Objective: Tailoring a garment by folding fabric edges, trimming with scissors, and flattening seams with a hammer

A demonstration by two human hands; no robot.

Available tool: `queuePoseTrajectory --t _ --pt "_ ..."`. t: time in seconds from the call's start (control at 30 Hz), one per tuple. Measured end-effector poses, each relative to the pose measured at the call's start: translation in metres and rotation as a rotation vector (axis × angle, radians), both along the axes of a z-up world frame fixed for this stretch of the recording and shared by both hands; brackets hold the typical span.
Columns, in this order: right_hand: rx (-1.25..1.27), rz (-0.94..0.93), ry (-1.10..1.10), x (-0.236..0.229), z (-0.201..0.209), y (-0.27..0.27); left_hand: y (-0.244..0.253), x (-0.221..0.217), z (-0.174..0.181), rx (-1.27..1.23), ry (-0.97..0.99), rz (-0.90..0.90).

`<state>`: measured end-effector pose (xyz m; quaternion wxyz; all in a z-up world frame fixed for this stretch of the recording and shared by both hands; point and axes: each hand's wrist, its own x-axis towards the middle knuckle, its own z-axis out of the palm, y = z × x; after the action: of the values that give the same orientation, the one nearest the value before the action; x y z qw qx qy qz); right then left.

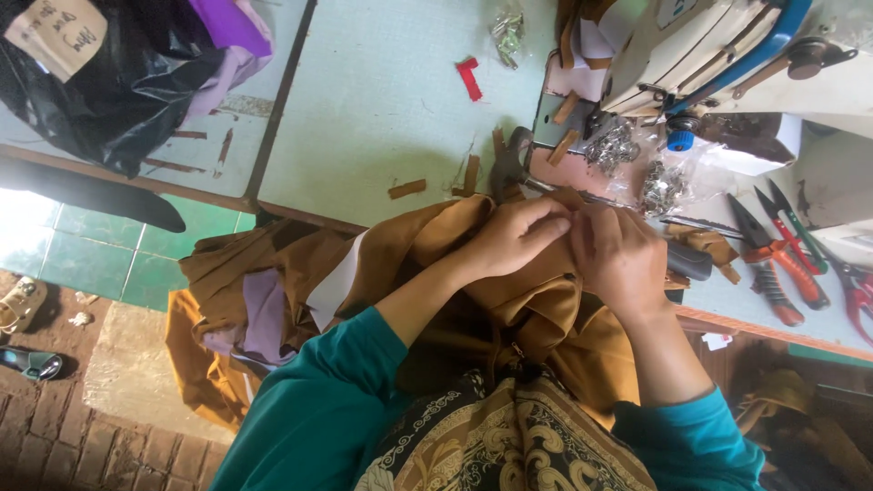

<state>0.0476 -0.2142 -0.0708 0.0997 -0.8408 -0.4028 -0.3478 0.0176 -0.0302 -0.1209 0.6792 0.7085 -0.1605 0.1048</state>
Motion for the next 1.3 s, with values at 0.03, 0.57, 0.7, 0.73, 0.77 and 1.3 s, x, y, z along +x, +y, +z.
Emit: queuePoseTrajectory --t 0.03,0.57,0.7,0.73,0.77,1.3 --pt "0.001 0.003 -0.001 -0.001 0.000 0.001 0.000 0.000 -0.001 0.001 -0.001 0.003" --pt "0.506 0.172 0.690 -0.010 -0.001 -0.003 -0.002 -0.001 -0.004 0.031 0.026 -0.002" --pt "0.475 0.131 1.081 -0.001 0.021 -0.008 -0.004 -0.001 -0.006 0.097 -0.035 0.035" --pt "0.480 0.119 1.078 0.002 0.027 -0.008 -0.004 -0.001 -0.008 0.095 -0.035 0.022" --pt "0.407 0.120 1.155 0.005 0.033 -0.009 -0.004 0.000 -0.010 0.090 -0.034 0.012" --pt "0.194 0.363 1.545 0.028 0.054 -0.019 0.005 -0.013 0.031 0.122 -0.090 -0.061"
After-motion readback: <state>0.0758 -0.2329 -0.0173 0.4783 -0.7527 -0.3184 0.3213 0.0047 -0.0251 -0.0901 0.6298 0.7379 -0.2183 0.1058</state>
